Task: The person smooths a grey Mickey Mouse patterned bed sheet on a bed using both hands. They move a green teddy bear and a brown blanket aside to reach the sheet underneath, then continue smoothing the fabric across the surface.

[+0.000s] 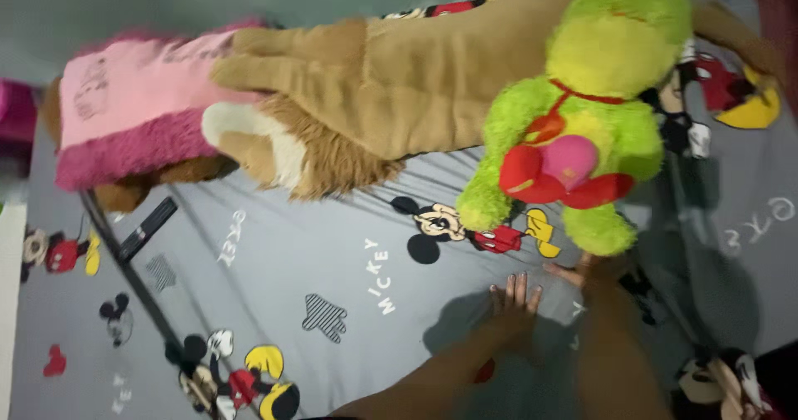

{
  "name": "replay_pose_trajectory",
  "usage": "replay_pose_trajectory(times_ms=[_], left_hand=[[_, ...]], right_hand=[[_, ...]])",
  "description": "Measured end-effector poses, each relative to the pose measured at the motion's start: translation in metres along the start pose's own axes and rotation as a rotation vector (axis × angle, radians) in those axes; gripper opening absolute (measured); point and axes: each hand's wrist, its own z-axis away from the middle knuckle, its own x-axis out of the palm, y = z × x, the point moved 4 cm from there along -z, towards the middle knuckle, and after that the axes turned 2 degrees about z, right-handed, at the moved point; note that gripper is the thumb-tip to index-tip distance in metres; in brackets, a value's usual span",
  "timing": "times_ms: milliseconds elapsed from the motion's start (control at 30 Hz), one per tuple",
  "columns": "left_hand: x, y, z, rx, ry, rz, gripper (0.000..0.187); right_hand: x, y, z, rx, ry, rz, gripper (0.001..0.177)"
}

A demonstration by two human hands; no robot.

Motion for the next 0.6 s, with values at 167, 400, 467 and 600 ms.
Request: replay_pose_trajectory(times_ms=[167, 400, 467, 600], left_hand=[[-0.049, 0.008, 0.005, 0.173, 0.816, -0.179, 0.106], [-0.308, 0.011, -0.057, -0.052, 0.981, -0.132, 0.119], [-0.355, 0.006, -0.084, -0.118, 0.807, -0.194, 0.122], [-0.382, -0.034, -0.137, -0.236, 0.945, -0.407, 0.101]], right_hand=[[0.019, 0.02, -0.004, 0.278, -0.301, 0.132, 0.145], [0.034, 0.023, -0.004, 0.386, -0.371, 0.195, 0.15], [0.033, 0.017, -0.002, 0.341, -0.264, 0.228, 0.151], [0.036, 0.024, -0.008, 0.452, -0.468, 0.3, 0.157]])
